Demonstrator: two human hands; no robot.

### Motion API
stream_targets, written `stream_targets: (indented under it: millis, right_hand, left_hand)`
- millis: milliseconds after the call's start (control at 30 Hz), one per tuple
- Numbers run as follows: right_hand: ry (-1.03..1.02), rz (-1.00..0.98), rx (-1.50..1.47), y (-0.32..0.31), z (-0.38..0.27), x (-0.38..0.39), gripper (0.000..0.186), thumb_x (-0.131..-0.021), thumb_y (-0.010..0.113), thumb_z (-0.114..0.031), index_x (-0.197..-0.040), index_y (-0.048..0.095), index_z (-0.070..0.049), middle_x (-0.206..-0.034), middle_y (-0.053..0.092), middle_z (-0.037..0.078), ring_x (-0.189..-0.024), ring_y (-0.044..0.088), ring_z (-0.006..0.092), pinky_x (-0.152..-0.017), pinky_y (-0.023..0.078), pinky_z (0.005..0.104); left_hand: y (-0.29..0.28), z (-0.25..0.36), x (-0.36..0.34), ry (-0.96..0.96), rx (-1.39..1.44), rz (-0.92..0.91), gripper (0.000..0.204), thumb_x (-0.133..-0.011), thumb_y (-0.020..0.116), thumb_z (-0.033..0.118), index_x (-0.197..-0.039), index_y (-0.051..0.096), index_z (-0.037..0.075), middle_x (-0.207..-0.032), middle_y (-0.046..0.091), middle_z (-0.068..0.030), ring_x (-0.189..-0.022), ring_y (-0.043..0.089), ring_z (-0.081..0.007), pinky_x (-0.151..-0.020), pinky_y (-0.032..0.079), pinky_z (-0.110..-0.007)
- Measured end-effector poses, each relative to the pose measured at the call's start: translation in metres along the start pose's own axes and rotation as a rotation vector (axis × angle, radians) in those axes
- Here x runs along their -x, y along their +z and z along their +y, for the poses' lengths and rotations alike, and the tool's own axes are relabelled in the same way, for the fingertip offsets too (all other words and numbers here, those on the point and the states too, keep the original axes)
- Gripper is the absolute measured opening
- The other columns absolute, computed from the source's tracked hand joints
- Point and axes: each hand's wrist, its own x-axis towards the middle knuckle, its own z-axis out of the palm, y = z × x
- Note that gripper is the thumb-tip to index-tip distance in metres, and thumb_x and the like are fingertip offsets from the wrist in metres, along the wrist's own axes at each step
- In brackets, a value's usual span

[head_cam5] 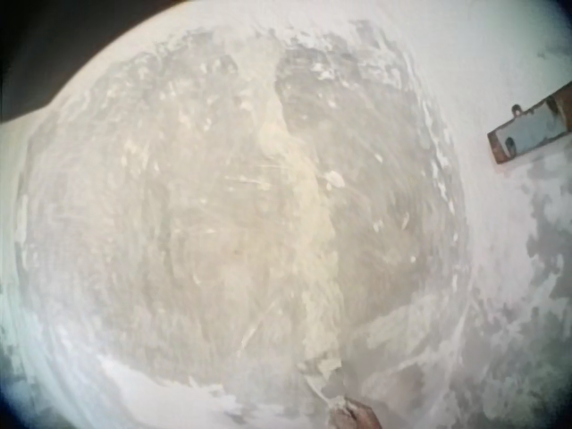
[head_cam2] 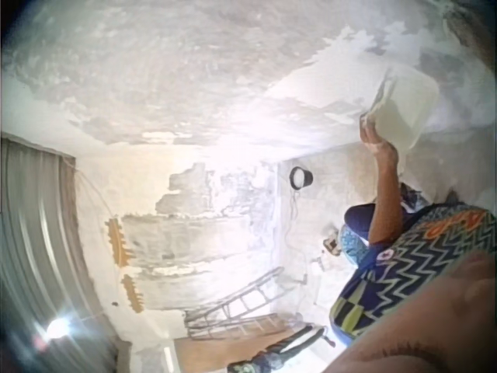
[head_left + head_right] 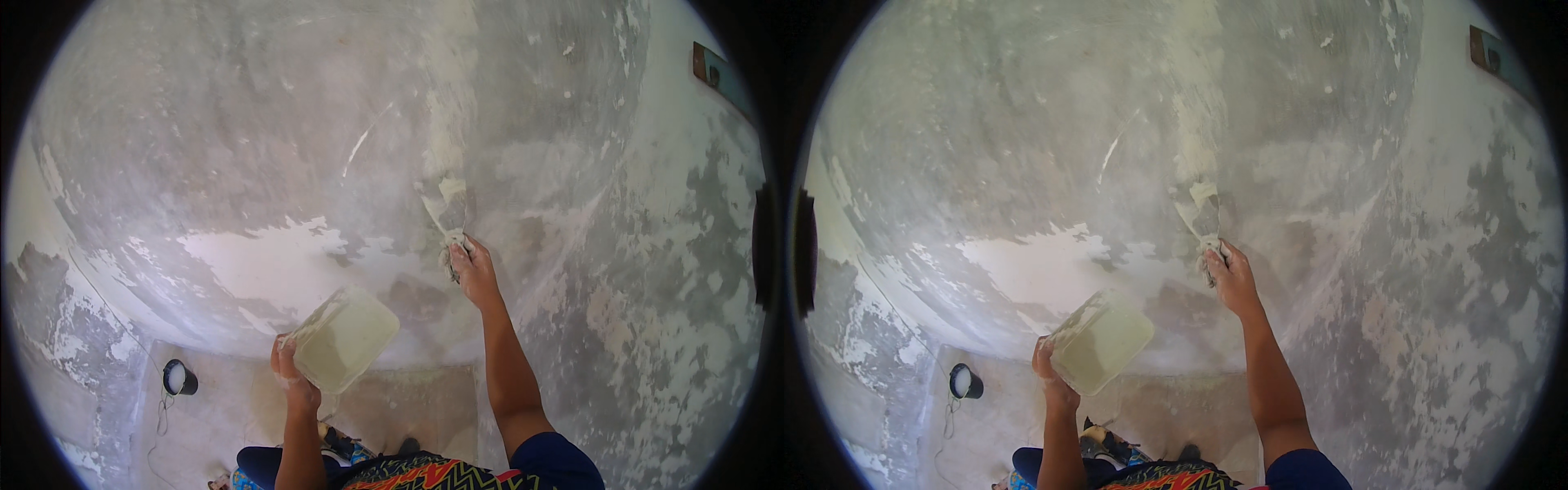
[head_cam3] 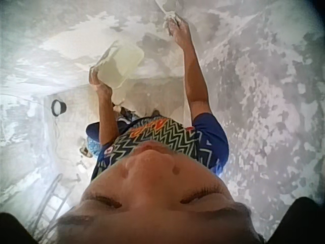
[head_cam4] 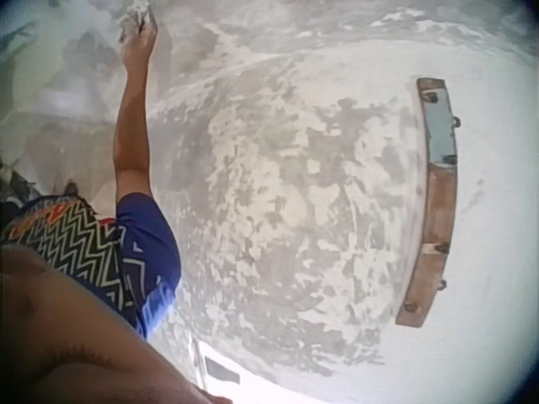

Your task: The person applies spackle to a concrete wall using a putty knife, repeatedly scooping the material from a small white container and smoothing it over the surface in several areas.

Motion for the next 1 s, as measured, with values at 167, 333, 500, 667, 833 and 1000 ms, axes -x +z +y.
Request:
stream_targets:
  millis: [167,333,500,667,833,1000]
  right_hand:
    - [0.081,0.035,-0.078,-0.016,0.041,-0.031,0.030,-0.104,0.065,-0.029,-0.083,0.063,-0.008,-0.064,0.046,-0.006,-0.053,0.039,0.0064,-0.048,0.036,0.0275]
    - [0.290,0.221,-0.193,0.001,0.071,0.014,0.030,-0.103,0.067,-0.028,-0.076,0.061,-0.016,-0.063,0.041,-0.010,-0.054,0.033,0.0036,-0.047,0.026,0.0260]
    - [0.259,0.208,-0.120,0.010,0.038,0.045,0.032,-0.103,0.065,-0.029,-0.076,0.061,-0.015,-0.064,0.042,-0.010,-0.055,0.035,0.0033,-0.049,0.027,0.0258]
    - [-0.225,0.269,0.186,0.018,-0.012,-0.013,0.040,-0.106,0.059,-0.027,-0.073,0.060,-0.005,-0.063,0.050,-0.003,-0.049,0.043,0.0087,-0.045,0.036,0.0298]
    - [-0.026,0.397,0.043,0.032,0.037,-0.015,0.040,-0.103,0.061,-0.027,-0.073,0.059,0.000,-0.062,0.048,-0.001,-0.054,0.044,0.0104,-0.050,0.038,0.0329]
    - [0.154,0.445,-0.071,0.026,0.119,0.054,0.040,-0.103,0.062,-0.026,-0.072,0.061,-0.001,-0.061,0.046,-0.001,-0.056,0.045,0.0108,-0.053,0.038,0.0322]
  left_hand:
    - [-0.003,0.001,-0.002,0.007,0.013,-0.004,0.023,-0.096,0.057,0.026,-0.103,0.061,0.004,-0.098,0.064,-0.0066,-0.092,0.063,-0.0174,-0.084,0.052,-0.031]
    - [-0.008,0.000,-0.003,0.001,0.030,0.017,0.022,-0.096,0.057,0.027,-0.101,0.061,0.006,-0.097,0.062,-0.0056,-0.092,0.063,-0.0173,-0.084,0.052,-0.032]
    - [-0.028,-0.012,-0.002,-0.040,0.064,0.051,0.021,-0.096,0.057,0.028,-0.100,0.060,0.007,-0.095,0.061,-0.0048,-0.091,0.062,-0.0171,-0.084,0.052,-0.032]
    - [-0.033,-0.025,-0.013,-0.062,0.010,-0.054,0.037,-0.098,0.052,0.038,-0.117,0.060,0.007,-0.114,0.065,-0.0074,-0.106,0.065,-0.0224,-0.092,0.054,-0.037]
    - [-0.022,-0.016,-0.008,-0.113,0.085,-0.067,0.037,-0.097,0.052,0.038,-0.115,0.060,0.007,-0.110,0.064,-0.0079,-0.103,0.064,-0.0221,-0.089,0.054,-0.036]
    - [-0.024,-0.005,-0.010,-0.074,0.037,-0.045,0.035,-0.096,0.053,0.036,-0.110,0.061,0.005,-0.105,0.064,-0.0082,-0.099,0.065,-0.0222,-0.086,0.054,-0.036]
